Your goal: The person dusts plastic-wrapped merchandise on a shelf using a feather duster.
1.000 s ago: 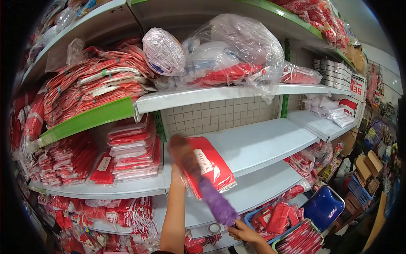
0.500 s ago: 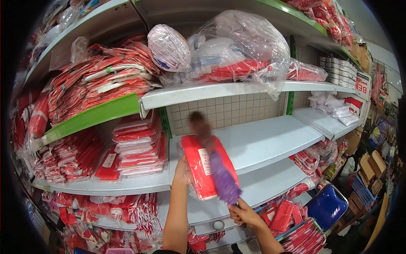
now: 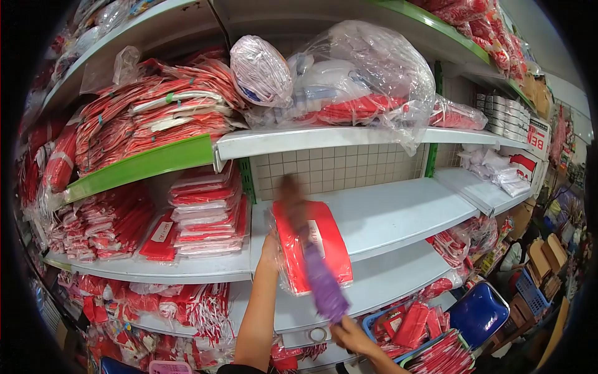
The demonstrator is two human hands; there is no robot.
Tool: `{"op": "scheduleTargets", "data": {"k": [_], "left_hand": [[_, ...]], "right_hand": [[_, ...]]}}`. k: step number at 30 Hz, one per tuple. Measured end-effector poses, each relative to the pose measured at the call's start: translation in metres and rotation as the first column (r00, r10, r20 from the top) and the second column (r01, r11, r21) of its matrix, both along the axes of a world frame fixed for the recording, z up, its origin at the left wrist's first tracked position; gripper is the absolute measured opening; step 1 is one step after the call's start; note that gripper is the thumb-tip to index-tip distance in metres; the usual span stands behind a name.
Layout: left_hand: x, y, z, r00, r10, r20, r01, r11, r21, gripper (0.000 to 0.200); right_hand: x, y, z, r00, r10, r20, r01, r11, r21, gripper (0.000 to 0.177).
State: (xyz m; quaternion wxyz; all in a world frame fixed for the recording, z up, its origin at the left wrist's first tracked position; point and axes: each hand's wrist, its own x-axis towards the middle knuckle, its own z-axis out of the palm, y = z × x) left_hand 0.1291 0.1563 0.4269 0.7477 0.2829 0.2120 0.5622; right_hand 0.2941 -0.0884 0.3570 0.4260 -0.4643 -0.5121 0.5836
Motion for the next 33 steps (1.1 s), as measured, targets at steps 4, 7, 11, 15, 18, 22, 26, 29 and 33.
{"op": "scheduleTargets", "data": {"k": [4, 7, 11, 15, 18, 22, 26, 29, 33], "left_hand": [[-0.009, 0.010, -0.004, 0.994, -0.050, 0.098, 0.048, 0.999, 0.021, 0.058], [-0.005, -0.011, 0.005, 0.991, -0.034, 0.128, 0.052, 0.989, -0.138, 0.068], [-0.006, -0.036, 0.026, 0.950, -0.247, 0.193, 0.245, 0.969, 0.032, 0.092], [0.009, -0.052, 0.028, 0.996, -0.023, -0.082, 0.035, 0.987, 0.158, 0.065], [0.008, -0.064, 0.025, 0.988, -0.143, 0.053, 0.135, 0.982, 0.134, 0.053], [0.018, -0.078, 0.020, 0.988, -0.150, -0.041, 0.154, 0.981, 0.122, 0.049], [0.026, -0.091, 0.030, 0.923, -0.343, -0.174, 0.358, 0.932, 0.065, 0.049], [0.030, -0.094, 0.038, 0.893, -0.279, -0.352, 0.293, 0.956, -0.014, 0.044], [0.029, -0.103, 0.045, 0.540, 0.561, -0.628, -0.041, 0.762, 0.646, 0.045]], "right_hand": [[-0.002, -0.001, -0.035, 0.996, 0.063, 0.065, -0.073, 0.985, 0.157, 0.033], [-0.001, 0.009, -0.058, 0.889, -0.392, 0.238, 0.247, 0.845, 0.474, 0.037], [0.007, 0.020, -0.036, 0.830, -0.506, -0.234, 0.542, 0.830, 0.129, 0.035], [0.029, 0.023, 0.000, 0.760, -0.544, -0.356, 0.603, 0.795, 0.073, 0.035], [0.048, 0.028, 0.005, 0.760, -0.526, -0.381, 0.585, 0.810, 0.047, 0.042], [0.047, 0.020, 0.020, 0.729, -0.323, -0.603, 0.370, 0.928, -0.049, 0.046], [0.049, 0.010, 0.025, 0.803, -0.132, -0.581, 0.126, 0.991, -0.051, 0.049], [0.043, 0.007, 0.037, 0.882, -0.225, -0.414, 0.193, 0.974, -0.118, 0.050], [0.047, -0.004, 0.060, 0.854, -0.350, -0.385, 0.360, 0.932, -0.050, 0.050]]}}
